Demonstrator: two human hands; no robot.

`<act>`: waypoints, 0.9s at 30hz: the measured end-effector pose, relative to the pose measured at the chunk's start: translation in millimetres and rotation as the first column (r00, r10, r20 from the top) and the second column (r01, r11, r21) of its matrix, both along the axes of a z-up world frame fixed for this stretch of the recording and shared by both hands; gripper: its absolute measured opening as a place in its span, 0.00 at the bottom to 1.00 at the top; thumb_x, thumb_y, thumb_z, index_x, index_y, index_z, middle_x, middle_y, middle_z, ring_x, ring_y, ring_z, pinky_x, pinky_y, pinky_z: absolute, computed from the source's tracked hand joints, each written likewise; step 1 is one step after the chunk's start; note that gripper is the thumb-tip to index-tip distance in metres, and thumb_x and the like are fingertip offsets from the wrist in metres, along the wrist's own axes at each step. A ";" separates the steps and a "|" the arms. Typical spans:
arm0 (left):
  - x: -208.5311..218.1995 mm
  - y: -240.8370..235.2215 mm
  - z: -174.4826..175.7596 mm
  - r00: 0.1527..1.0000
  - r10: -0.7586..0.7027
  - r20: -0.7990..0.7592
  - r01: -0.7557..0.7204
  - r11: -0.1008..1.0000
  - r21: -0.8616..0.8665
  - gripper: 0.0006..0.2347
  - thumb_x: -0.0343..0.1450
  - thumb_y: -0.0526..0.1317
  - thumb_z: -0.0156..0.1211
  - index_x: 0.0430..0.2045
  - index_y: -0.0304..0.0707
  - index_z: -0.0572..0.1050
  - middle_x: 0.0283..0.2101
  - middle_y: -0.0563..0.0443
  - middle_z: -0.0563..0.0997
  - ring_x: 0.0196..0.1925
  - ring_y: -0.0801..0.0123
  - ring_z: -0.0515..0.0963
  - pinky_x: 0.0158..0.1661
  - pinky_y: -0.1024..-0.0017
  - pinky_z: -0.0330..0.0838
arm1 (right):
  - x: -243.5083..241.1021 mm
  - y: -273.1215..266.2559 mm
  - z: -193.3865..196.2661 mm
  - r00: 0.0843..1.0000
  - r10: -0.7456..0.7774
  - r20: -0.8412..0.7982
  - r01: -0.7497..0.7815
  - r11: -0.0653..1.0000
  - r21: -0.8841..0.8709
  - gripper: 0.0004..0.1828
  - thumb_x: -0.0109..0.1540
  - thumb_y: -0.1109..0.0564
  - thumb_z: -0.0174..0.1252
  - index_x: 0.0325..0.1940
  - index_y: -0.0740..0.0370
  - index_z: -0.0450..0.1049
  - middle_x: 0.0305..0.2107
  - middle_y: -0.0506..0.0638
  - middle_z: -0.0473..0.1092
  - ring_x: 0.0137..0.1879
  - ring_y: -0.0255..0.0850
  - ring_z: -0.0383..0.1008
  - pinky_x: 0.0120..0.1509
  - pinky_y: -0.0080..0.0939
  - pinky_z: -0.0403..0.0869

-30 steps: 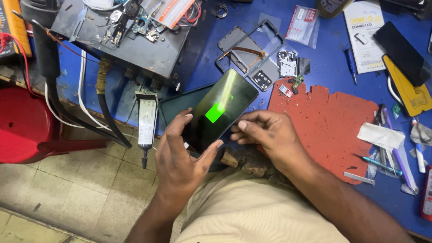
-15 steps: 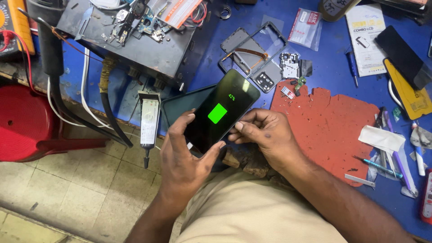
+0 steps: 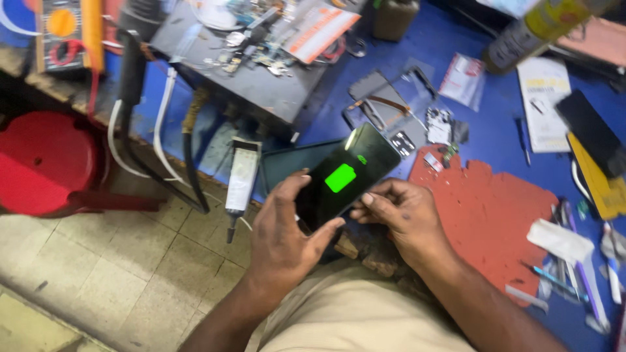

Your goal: The person uses a prying tool to separate the screen from a smartphone, then cleans the screen with a cloth. They connect a charging cable to test the device, which displays a charging indicator. The person then removes the back cover to access the internal components.

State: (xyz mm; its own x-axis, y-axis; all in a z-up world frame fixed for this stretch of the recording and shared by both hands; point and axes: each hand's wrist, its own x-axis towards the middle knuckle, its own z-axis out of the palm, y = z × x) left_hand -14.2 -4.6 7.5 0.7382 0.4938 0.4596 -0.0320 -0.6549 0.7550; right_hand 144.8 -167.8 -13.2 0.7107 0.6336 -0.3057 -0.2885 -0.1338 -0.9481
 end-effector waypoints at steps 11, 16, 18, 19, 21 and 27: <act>-3.0 2.4 2.5 0.999 -0.019 0.044 0.021 0.999 -0.045 0.33 0.62 0.42 0.78 0.56 0.34 0.61 0.54 0.32 0.76 0.55 0.41 0.79 0.53 0.55 0.75 | 2.7 0.8 -2.3 0.999 -0.031 0.007 0.031 0.999 0.017 0.06 0.64 0.63 0.59 0.39 0.72 0.75 0.33 0.58 0.78 0.37 0.44 0.82 0.44 0.42 0.81; 0.4 2.5 6.4 0.999 0.000 0.051 0.001 1.000 -0.019 0.34 0.60 0.41 0.79 0.56 0.33 0.62 0.54 0.33 0.76 0.55 0.39 0.79 0.53 0.54 0.74 | 3.5 -0.5 -6.8 1.000 -0.023 0.015 0.023 0.998 0.055 0.07 0.64 0.62 0.60 0.40 0.71 0.75 0.33 0.58 0.78 0.37 0.43 0.82 0.44 0.41 0.81; 1.0 3.7 8.8 0.999 0.002 0.042 -0.001 1.000 -0.012 0.34 0.60 0.41 0.79 0.56 0.33 0.62 0.54 0.34 0.76 0.55 0.39 0.78 0.52 0.53 0.74 | 4.3 1.7 -6.7 0.999 -0.033 0.028 0.033 0.999 0.023 0.07 0.64 0.61 0.60 0.39 0.71 0.75 0.33 0.57 0.78 0.37 0.42 0.82 0.44 0.41 0.81; 1.8 2.7 8.1 0.999 0.005 0.036 -0.004 1.000 -0.012 0.34 0.60 0.41 0.78 0.56 0.33 0.62 0.53 0.34 0.77 0.55 0.40 0.78 0.52 0.53 0.74 | 5.0 0.0 -6.1 0.999 -0.027 0.034 0.026 0.999 0.037 0.07 0.64 0.61 0.60 0.39 0.71 0.75 0.33 0.58 0.78 0.37 0.42 0.82 0.44 0.41 0.82; 2.5 0.1 6.2 1.000 0.002 0.029 -0.002 1.000 -0.020 0.34 0.60 0.41 0.78 0.56 0.33 0.62 0.53 0.35 0.77 0.55 0.40 0.78 0.52 0.53 0.74 | 4.4 -4.0 -4.8 0.999 -0.013 0.039 0.011 0.998 0.063 0.07 0.65 0.61 0.61 0.39 0.71 0.75 0.33 0.58 0.78 0.36 0.42 0.82 0.44 0.41 0.82; 5.7 1.5 9.6 0.999 -0.006 0.046 0.006 1.000 -0.002 0.33 0.60 0.40 0.79 0.55 0.34 0.62 0.55 0.33 0.76 0.55 0.40 0.78 0.52 0.55 0.75 | 3.3 -2.9 0.6 1.000 -0.018 0.008 0.017 0.995 0.101 0.06 0.65 0.62 0.60 0.40 0.70 0.75 0.34 0.58 0.78 0.38 0.42 0.82 0.45 0.41 0.82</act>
State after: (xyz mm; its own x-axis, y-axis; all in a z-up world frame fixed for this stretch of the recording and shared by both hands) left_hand -8.6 -3.1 17.1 0.7190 0.4905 0.4924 -0.0708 -0.6531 0.7539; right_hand 148.1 -170.6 -12.6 0.7247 0.6479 -0.2345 -0.2813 -0.0325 -0.9591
